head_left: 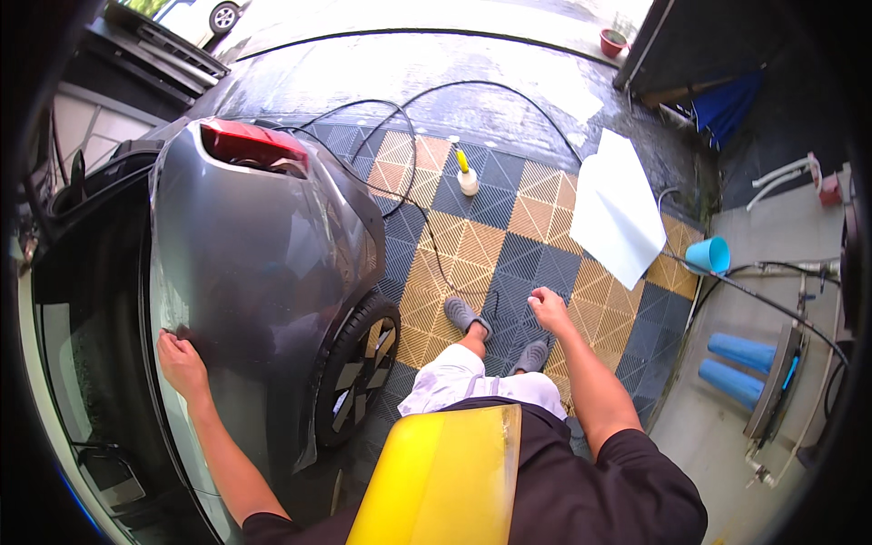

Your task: The person cleans the rear bumper of a grey car with a cloth and spray. They apply a clear protective film to the surface, using a spray bottle to wet the area and a squeegee to smooth the film and remove bubbles. A heat gun is used to help the film conform to the bumper's curves, and a knife is used to trim the excess material.

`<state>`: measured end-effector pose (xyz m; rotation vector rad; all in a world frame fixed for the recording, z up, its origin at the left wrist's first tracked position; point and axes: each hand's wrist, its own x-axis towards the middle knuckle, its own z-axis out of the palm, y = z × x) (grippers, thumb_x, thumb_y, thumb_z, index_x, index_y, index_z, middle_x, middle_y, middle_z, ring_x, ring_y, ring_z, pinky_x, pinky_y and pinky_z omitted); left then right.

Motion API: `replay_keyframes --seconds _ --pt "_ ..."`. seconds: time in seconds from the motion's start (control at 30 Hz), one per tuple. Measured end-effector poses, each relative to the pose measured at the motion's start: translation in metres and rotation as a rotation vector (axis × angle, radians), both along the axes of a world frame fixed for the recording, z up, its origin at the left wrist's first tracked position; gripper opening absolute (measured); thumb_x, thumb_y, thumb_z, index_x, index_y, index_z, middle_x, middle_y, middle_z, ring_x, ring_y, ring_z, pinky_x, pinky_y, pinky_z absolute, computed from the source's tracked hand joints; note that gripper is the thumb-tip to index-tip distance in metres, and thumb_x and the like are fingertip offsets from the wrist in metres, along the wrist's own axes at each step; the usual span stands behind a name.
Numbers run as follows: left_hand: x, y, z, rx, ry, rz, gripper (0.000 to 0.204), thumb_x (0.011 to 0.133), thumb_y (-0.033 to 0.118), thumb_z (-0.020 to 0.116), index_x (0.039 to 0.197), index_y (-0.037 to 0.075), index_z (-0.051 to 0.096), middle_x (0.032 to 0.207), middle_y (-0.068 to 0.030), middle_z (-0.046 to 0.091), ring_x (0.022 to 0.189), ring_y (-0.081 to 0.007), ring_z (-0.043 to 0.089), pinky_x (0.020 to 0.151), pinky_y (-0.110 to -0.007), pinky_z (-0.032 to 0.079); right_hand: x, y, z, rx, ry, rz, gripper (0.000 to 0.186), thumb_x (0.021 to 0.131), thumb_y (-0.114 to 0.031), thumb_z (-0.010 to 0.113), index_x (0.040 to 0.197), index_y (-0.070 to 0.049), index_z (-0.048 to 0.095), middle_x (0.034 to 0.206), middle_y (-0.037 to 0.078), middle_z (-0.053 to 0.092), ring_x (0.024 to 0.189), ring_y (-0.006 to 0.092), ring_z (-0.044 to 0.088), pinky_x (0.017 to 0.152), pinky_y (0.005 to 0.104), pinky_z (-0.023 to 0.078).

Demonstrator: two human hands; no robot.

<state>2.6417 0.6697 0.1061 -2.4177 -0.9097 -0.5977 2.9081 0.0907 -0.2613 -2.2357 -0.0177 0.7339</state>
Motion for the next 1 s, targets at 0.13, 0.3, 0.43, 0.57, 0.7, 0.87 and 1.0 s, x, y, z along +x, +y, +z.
replay_keyframes --seconds 0.13,0.3,0.43,0.57,0.7,0.87,1.0 --pt "0.008 -0.017 0.0 -0.026 -0.122 0.105 0.017 0.091 -0.001 0.053 0.107 -0.006 0.056 0.109 -0.0191 0.064 0.102 -0.0372 0.062 0.087 -0.047 0.051 0.117 0.11 0.058 0.174 -0.039 0.066 0.038 0.091 -0.028 0.064 0.118 -0.002 0.065 0.109 0.017 0.07 0.102 0.0287 0.067 0.09 0.0384 0.052" --pt "0.012 -0.025 -0.001 -0.017 -0.142 0.183 0.011 0.091 -0.003 0.053 0.101 -0.005 0.056 0.122 -0.0208 0.064 0.113 -0.0383 0.061 0.093 -0.046 0.051 0.202 0.291 0.174 0.356 -0.09 0.225 0.04 0.092 -0.03 0.064 0.121 -0.002 0.064 0.106 0.014 0.07 0.098 0.0218 0.066 0.086 0.0336 0.052" --pt "0.021 -0.026 0.0 -0.061 -0.207 0.238 0.011 0.091 -0.005 0.052 0.1 -0.005 0.057 0.127 -0.0218 0.062 0.114 -0.0395 0.061 0.094 -0.047 0.051 0.259 0.448 0.217 0.587 -0.134 0.383 0.04 0.091 -0.029 0.064 0.121 -0.001 0.064 0.099 0.013 0.071 0.09 0.0198 0.067 0.084 0.032 0.052" --pt "0.033 -0.027 0.004 -0.082 -0.169 0.353 0.007 0.089 -0.009 0.051 0.094 -0.005 0.055 0.125 -0.0221 0.063 0.117 -0.0399 0.061 0.095 -0.046 0.052 0.295 0.592 0.247 0.546 -0.192 0.58 0.041 0.09 -0.028 0.064 0.122 -0.001 0.064 0.103 0.015 0.072 0.092 0.0243 0.069 0.086 0.0354 0.052" --pt "0.041 -0.039 0.006 -0.07 -0.153 0.525 0.009 0.087 -0.012 0.05 0.092 -0.006 0.055 0.125 -0.0229 0.063 0.117 -0.0402 0.061 0.094 -0.045 0.052 0.311 0.75 0.234 0.502 -0.336 0.905 0.042 0.089 -0.029 0.064 0.121 -0.002 0.064 0.108 0.019 0.071 0.104 0.0357 0.067 0.09 0.0418 0.051" --pt "0.057 -0.049 0.005 -0.072 -0.245 0.815 0.014 0.085 -0.014 0.05 0.096 -0.007 0.057 0.125 -0.0239 0.063 0.115 -0.0407 0.062 0.091 -0.045 0.051 0.292 0.888 0.186 0.512 -0.416 1.337 0.043 0.089 -0.028 0.066 0.124 -0.004 0.061 0.111 0.018 0.068 0.107 0.0351 0.065 0.092 0.0439 0.05" --pt "0.073 -0.052 0.005 -0.114 -0.248 0.951 0.019 0.086 -0.012 0.049 0.102 -0.007 0.057 0.124 -0.0222 0.063 0.111 -0.0414 0.062 0.087 -0.047 0.049 0.253 0.918 0.17 0.321 -0.56 1.678 0.05 0.088 -0.034 0.065 0.128 -0.006 0.057 0.121 0.02 0.062 0.114 0.0375 0.06 0.096 0.0448 0.049"
